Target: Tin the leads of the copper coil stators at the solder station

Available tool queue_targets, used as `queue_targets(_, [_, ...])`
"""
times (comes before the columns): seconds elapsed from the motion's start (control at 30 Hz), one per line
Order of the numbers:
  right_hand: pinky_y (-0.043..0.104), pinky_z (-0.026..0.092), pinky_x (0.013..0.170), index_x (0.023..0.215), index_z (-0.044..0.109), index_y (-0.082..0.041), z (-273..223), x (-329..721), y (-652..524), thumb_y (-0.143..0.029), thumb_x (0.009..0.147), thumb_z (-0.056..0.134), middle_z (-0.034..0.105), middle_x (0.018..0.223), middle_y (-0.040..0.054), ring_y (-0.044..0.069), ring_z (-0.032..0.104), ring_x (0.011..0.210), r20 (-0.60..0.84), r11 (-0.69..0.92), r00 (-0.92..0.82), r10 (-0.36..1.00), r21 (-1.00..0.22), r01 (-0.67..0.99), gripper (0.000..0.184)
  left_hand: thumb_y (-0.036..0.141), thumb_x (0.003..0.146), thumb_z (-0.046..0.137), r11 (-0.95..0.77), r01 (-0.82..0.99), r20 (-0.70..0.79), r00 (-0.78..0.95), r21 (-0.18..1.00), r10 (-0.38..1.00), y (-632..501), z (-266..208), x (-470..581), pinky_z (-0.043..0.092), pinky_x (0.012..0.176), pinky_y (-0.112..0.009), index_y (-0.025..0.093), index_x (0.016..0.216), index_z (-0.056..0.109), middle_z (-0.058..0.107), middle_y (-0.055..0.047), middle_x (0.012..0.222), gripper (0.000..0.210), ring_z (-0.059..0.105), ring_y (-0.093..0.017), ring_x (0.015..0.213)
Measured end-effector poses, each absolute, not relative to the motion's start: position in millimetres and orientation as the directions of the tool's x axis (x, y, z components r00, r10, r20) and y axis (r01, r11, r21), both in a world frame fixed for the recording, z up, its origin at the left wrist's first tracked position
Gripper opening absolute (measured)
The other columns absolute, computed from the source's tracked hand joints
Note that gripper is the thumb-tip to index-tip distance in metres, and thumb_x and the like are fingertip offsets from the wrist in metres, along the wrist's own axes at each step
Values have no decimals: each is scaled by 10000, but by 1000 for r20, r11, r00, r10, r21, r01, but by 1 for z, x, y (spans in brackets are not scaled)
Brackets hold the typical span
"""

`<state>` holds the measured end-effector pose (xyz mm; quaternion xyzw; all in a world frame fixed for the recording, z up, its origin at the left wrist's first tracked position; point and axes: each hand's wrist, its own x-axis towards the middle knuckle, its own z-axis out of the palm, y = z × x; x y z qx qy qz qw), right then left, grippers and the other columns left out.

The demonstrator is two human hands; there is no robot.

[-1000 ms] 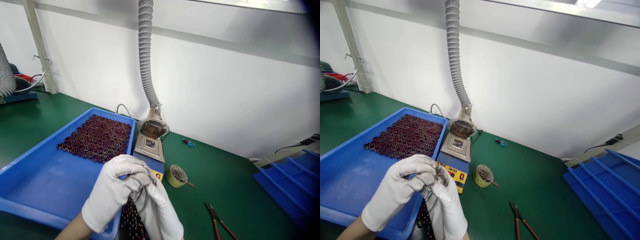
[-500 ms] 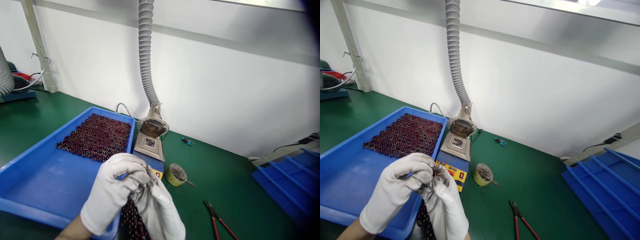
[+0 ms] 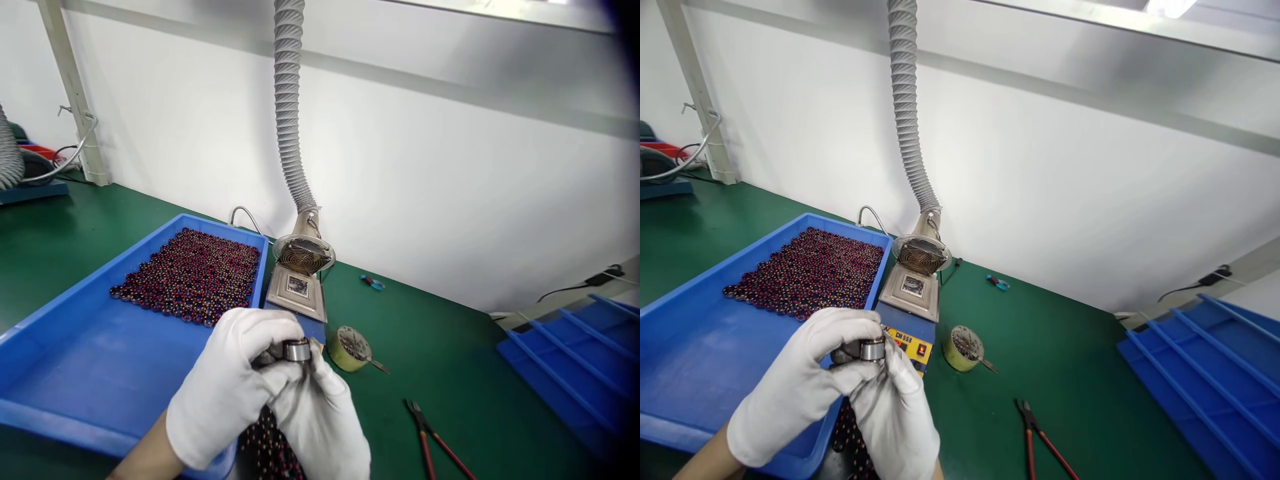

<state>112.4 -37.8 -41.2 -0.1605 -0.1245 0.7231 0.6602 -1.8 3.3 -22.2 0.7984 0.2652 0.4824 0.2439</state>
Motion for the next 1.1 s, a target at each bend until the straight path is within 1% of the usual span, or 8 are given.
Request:
queue_targets(0.2, [207, 515, 668, 895, 687, -198, -43, 111, -38, -184, 670, 715, 718, 817, 4, 100, 646, 716, -24, -126, -129, 991, -432, -893, 227, 142, 712, 655, -565, -21, 527, 392, 825, 754, 9, -16, -11, 459, 799, -254, 227, 773, 692, 688, -11, 886, 111, 610, -165, 850])
queue_targets(0.4, [223, 507, 705, 868, 684, -189, -43, 111, -37, -166, 641, 732, 711, 794, 20, 117, 650, 748, -6, -131, -144, 990, -447, -885, 234, 128, 723, 597, -317, -263, 370, 186, 911, 910, 9, -19, -16, 492, 711, -233, 202, 663, 687, 693, -21, 808, 131, 623, -170, 798])
queue_targets(0.47, [213, 501, 690, 867, 682, -190, -44, 113, -37, -161, 663, 715, 708, 762, 13, 106, 645, 720, 11, -136, -156, 988, -436, -889, 208, 130, 737, 585, -283, -219, 317, 140, 934, 938, 9, -16, -19, 490, 721, -222, 203, 718, 691, 692, -24, 890, 130, 624, -169, 848])
queue_targets(0.63, [307, 509, 751, 950, 663, -221, -43, 112, -37, -184, 700, 682, 700, 898, 33, 144, 641, 749, 35, -79, -110, 993, -493, -867, 254, 52, 636, 615, -202, -55, 204, 466, 978, 861, 7, -8, -16, 491, 746, -220, 221, 748, 711, 680, -18, 942, 224, 624, -171, 857])
queue_targets(0.77, [340, 504, 787, 943, 663, -207, -39, 108, -40, -215, 658, 725, 693, 937, 51, 173, 643, 788, 41, -59, -95, 995, -531, -845, 292, 52, 663, 605, -181, -234, 267, 420, 955, 867, 1, -7, -9, 491, 687, -201, 212, 665, 707, 678, -12, 820, 190, 619, -151, 779])
queue_targets(0.97, [216, 506, 733, 894, 672, -205, -40, 113, -41, -192, 657, 728, 711, 842, 23, 114, 650, 761, 26, -99, -128, 991, -485, -869, 244, 95, 667, 639, -125, -432, 241, 224, 893, 944, -1, -10, -17, 475, 711, -151, 264, 682, 708, 689, 39, 857, 183, 615, -123, 838])
queue_targets(1.03, [211, 508, 713, 877, 676, -211, -42, 114, -40, -189, 668, 718, 714, 833, 15, 104, 648, 730, 38, -105, -138, 990, -470, -877, 215, 104, 664, 644, -141, -380, 221, 176, 914, 959, 1, -8, -20, 474, 704, -143, 269, 694, 706, 691, 47, 864, 179, 618, -122, 849])
queue_targets(1.1, [222, 509, 730, 886, 673, -215, -43, 114, -39, -186, 660, 722, 712, 860, 14, 110, 648, 753, 28, -91, -118, 993, -474, -876, 233, 74, 631, 649, -123, -224, 183, 273, 967, 944, 2, -6, -21, 485, 699, -163, 253, 710, 706, 690, 33, 881, 204, 625, -138, 834])
